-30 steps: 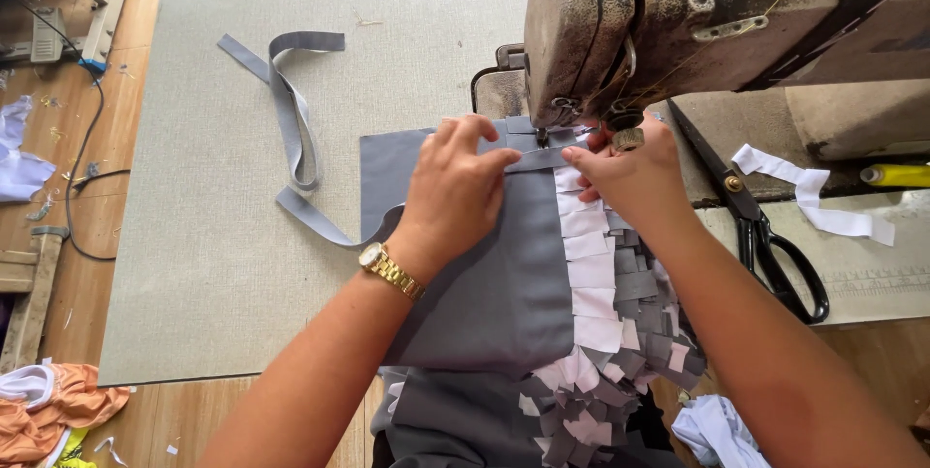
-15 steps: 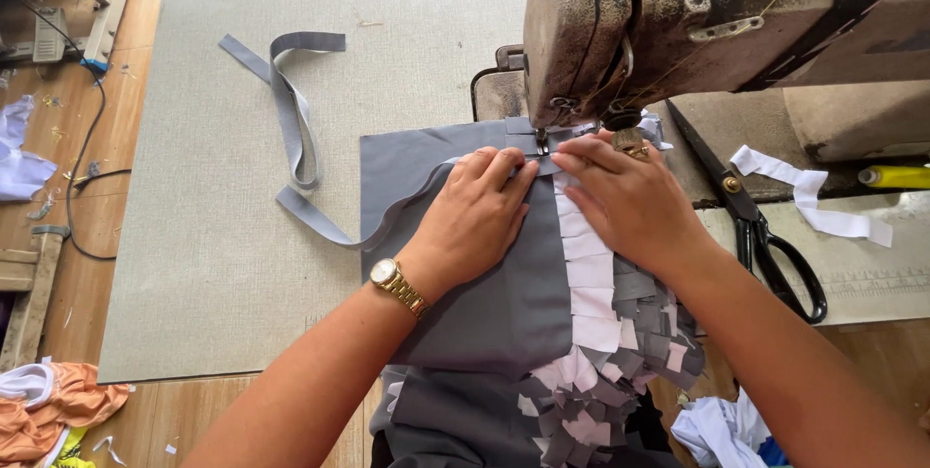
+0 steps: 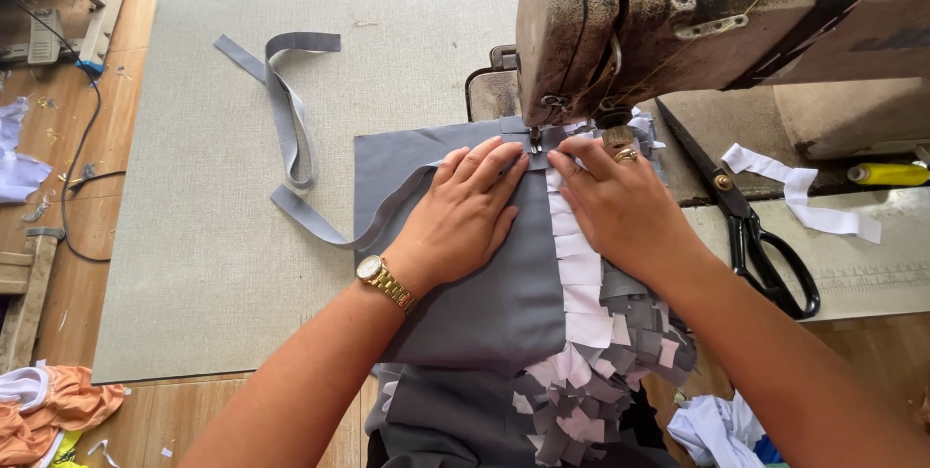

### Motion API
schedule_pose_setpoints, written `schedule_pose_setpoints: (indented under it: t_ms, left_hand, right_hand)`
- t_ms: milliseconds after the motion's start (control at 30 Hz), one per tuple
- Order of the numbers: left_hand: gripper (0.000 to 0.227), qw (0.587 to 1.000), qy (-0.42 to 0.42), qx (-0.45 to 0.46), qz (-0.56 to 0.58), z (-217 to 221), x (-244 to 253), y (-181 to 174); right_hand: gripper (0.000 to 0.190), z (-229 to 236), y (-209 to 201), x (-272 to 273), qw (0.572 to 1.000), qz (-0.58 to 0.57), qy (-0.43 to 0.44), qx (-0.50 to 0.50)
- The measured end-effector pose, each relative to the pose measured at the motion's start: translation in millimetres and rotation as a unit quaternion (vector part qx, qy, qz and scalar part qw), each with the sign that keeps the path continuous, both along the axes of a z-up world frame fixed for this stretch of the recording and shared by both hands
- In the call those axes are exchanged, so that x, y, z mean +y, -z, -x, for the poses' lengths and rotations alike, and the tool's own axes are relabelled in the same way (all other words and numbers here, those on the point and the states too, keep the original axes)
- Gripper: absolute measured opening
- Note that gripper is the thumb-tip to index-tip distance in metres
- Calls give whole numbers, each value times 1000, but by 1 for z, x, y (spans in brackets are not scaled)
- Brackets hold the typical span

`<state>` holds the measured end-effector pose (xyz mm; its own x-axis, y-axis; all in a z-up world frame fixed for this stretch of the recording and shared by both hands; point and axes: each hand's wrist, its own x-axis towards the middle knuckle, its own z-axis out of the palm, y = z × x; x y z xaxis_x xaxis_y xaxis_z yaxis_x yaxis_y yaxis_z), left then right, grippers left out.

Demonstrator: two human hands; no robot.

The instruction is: Sewing multiple small fabric strips onto a larger fabric base using an industrial sewing machine and scissors to create a textured surface.

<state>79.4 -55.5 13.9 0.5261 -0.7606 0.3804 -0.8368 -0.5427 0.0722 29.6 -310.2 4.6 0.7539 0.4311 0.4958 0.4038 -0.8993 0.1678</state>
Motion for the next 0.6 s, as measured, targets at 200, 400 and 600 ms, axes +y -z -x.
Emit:
schedule_pose_setpoints:
  t_ms: [200,400,600]
  left_hand:
    - [57,1000,19,14,-16,-7,5,0]
    - [58,1000,16,13,-19,-7,4,0]
    - [59,1000,17,21,-16,-15,3,2]
  right_hand:
    - [40,1,7,4,1000,7,17,-10]
    - [40,0,10,1,1000,12,18,-14]
    - [40,-6,1,-1,1000,9,10,-4]
